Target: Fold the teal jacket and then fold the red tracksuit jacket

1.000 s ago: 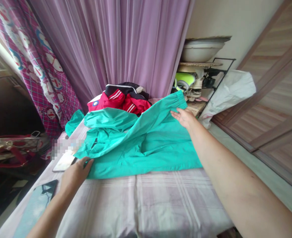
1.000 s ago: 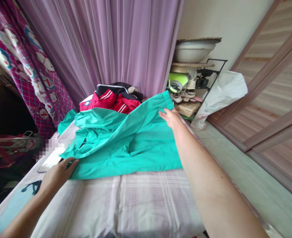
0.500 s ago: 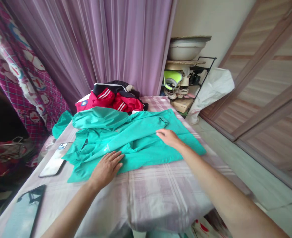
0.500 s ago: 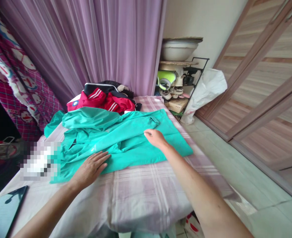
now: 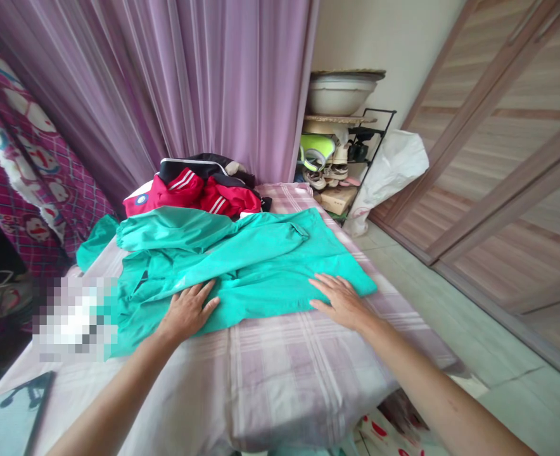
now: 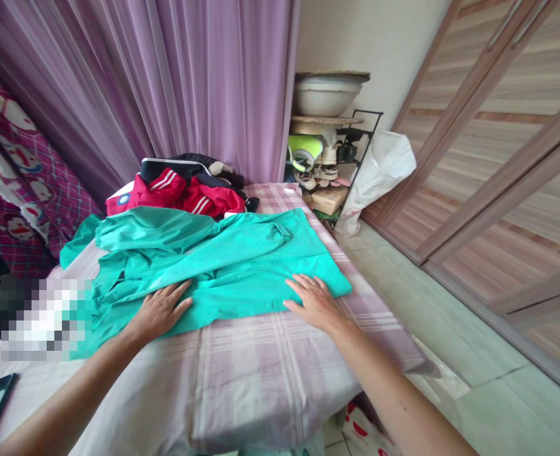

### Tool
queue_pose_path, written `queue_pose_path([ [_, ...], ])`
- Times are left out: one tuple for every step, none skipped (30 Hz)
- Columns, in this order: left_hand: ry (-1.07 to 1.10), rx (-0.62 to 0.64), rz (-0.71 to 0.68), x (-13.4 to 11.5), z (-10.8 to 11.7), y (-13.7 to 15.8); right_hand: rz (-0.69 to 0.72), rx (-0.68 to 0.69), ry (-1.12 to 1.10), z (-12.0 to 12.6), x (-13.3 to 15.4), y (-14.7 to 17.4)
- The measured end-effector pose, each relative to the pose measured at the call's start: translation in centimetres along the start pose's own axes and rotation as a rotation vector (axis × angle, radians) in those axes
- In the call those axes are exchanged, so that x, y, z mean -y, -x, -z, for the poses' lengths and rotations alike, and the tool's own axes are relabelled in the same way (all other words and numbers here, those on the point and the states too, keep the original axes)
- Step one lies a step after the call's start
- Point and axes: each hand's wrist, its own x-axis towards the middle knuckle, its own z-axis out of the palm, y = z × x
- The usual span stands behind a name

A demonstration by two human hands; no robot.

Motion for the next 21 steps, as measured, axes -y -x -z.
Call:
queue_pose_path([
  [-0.002,-0.042,-0.052,0.8,-0.4,0.5,-0.033,-0.024,0.016,0.3,-1.3,0.1],
  [-0.005,-0.077,-0.092,1.7,-0.8,1.0,-0.090,-0.051,0.040,0.4,-2.6,0.2],
  [-0.009,-0.101,-0.115,2.7,-1.1,1.4,-0.157,-0.075,0.063,0.5,-3.8,0.4],
  [-0.014,-0.113,-0.124,3.5,-1.3,1.7,-0.216,-0.093,0.080,0.4,-4.9,0.5],
  [-0.016,-0.115,-0.126,4.3,-1.5,1.9,-0.257,-0.109,0.086,0.2,-5.8,0.7],
  [-0.017,-0.109,-0.125,4.8,-1.6,2.0,-0.281,-0.129,0.083,0.0,-6.4,0.9],
  [-0.018,-0.103,-0.125,5.2,-1.7,2.0,-0.296,-0.156,0.073,-0.3,-6.8,1.1],
  [-0.018,-0.101,-0.125,5.3,-1.8,2.0,-0.308,-0.187,0.061,-0.5,-7.0,1.3],
  [-0.020,-0.106,-0.126,5.4,-1.8,1.8,-0.321,-0.217,0.046,-0.7,-7.0,1.4],
  [-0.023,-0.116,-0.128,5.3,-1.8,1.7,-0.335,-0.238,0.030,-0.8,-6.9,1.5],
  [-0.025,-0.127,-0.135,5.3,-1.9,1.7,-0.345,-0.245,0.010,-0.8,-6.9,1.6],
  [-0.027,-0.136,-0.145,5.2,-2.0,1.7,-0.345,-0.236,-0.014,-0.7,-7.0,1.8],
  [-0.027,-0.145,-0.161,5.1,-2.1,1.8,-0.333,-0.215,-0.041,-0.5,-7.3,1.9],
  [-0.026,-0.153,-0.181,5.2,-2.2,2.0,-0.315,-0.187,-0.069,-0.2,-7.7,2.2],
  [-0.022,-0.161,-0.203,5.2,-2.3,2.2,-0.299,-0.153,-0.090,0.1,-8.3,2.5],
  [-0.017,-0.168,-0.224,5.3,-2.4,2.4,-0.292,-0.111,-0.100,0.4,-9.0,2.9],
  [-0.011,-0.171,-0.240,5.3,-2.5,2.7,-0.297,-0.063,-0.097,0.8,-9.6,3.3],
  [-0.005,-0.172,-0.245,5.4,-2.4,2.8,-0.315,-0.016,-0.079,1.3,-10.1,3.7],
  [0.002,-0.170,-0.237,5.3,-2.2,2.9,-0.339,0.017,-0.047,1.8,-10.4,4.0],
  [0.011,-0.165,-0.222,5.0,-1.9,2.9,-0.364,0.028,-0.005,2.4,-10.4,4.1],
  [0.026,-0.161,-0.209,4.6,-1.5,2.8,-0.379,0.008,0.038,3.0,-10.0,4.0],
])
